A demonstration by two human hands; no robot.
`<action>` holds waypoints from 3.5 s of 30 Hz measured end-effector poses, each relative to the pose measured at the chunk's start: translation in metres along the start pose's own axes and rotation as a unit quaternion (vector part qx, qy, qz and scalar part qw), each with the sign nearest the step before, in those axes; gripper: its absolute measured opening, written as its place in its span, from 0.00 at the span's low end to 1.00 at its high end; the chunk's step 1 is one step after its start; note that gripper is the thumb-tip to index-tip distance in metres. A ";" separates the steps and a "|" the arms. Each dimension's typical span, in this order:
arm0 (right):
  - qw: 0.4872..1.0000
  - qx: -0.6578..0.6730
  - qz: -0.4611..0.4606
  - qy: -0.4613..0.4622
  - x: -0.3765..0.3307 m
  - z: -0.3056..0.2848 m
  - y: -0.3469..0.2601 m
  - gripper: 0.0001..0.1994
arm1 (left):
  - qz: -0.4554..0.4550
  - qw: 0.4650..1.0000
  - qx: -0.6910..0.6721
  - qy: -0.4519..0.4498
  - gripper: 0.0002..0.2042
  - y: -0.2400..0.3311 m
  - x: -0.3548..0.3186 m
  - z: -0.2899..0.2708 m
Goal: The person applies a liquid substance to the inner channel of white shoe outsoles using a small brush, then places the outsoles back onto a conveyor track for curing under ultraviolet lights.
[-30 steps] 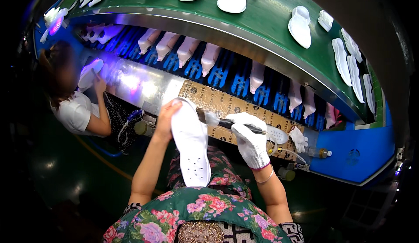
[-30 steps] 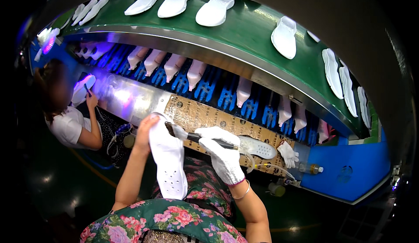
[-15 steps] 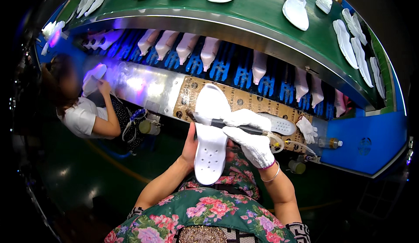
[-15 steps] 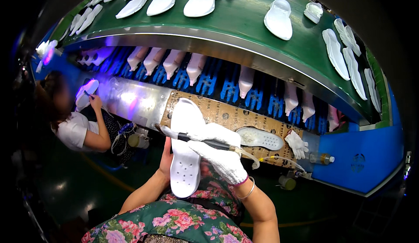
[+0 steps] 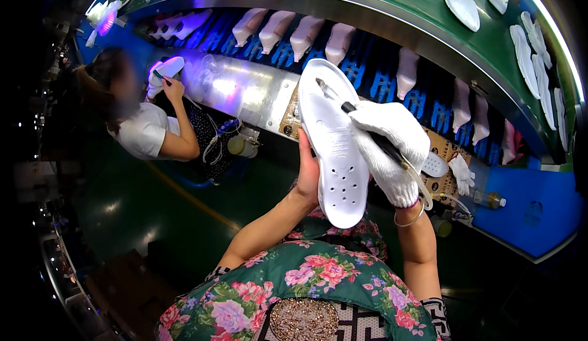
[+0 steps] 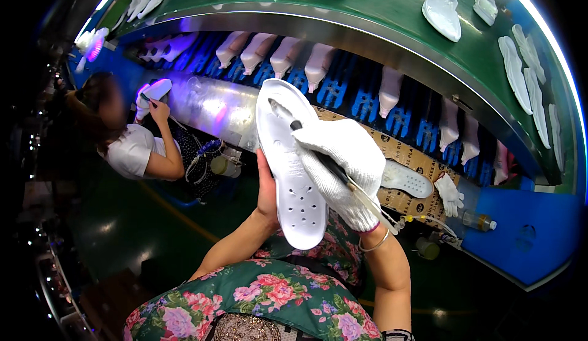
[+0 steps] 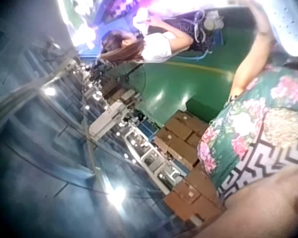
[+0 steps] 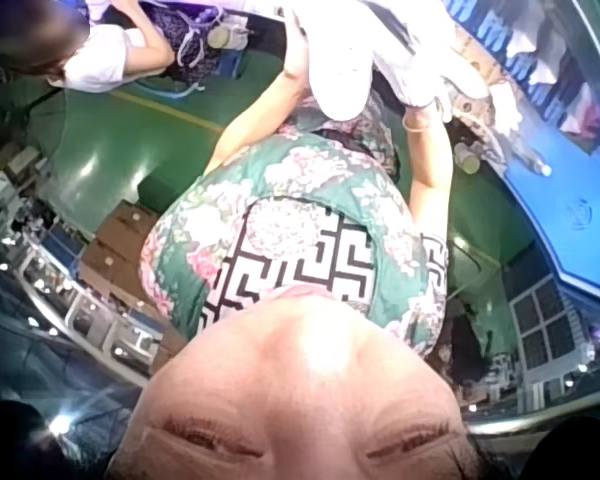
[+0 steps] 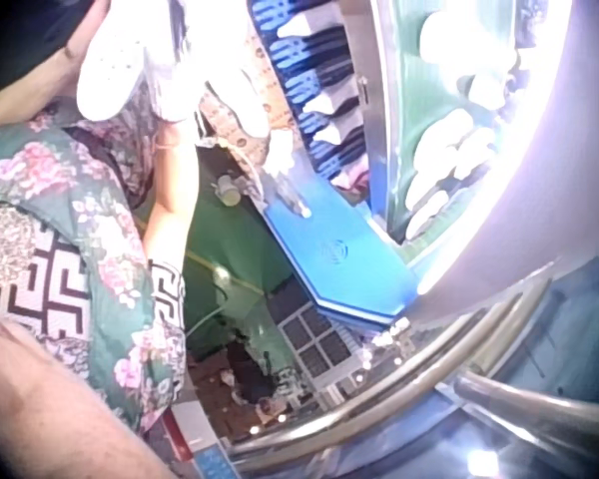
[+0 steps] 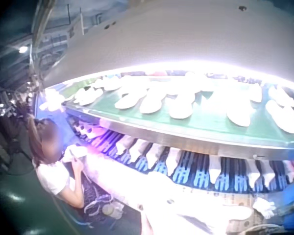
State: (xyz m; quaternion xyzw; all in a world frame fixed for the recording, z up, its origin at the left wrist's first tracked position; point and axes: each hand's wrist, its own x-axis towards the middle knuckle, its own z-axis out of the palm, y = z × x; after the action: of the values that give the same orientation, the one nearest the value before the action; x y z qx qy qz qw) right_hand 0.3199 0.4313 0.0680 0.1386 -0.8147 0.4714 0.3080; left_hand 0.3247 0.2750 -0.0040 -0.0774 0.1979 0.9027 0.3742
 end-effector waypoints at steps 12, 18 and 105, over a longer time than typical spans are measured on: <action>0.995 0.077 0.025 -0.062 -0.012 0.020 -0.013 0.12 | 0.010 0.992 0.126 -0.024 0.44 0.011 -0.010 -0.035; 0.999 0.029 0.001 0.020 -0.012 0.030 0.002 0.12 | 0.027 0.973 0.101 -0.207 0.50 0.018 -0.007 -0.049; 0.931 0.265 0.084 -0.237 -0.058 0.097 -0.030 0.12 | -0.140 0.970 0.188 -0.058 0.56 0.150 0.019 -0.103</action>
State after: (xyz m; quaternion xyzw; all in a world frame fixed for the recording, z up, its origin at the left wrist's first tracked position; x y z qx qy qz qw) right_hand 0.3439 0.3287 0.0164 0.2539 -0.7183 0.6475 0.0173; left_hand 0.2045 0.1484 -0.0582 0.0196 0.3293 0.7910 0.5153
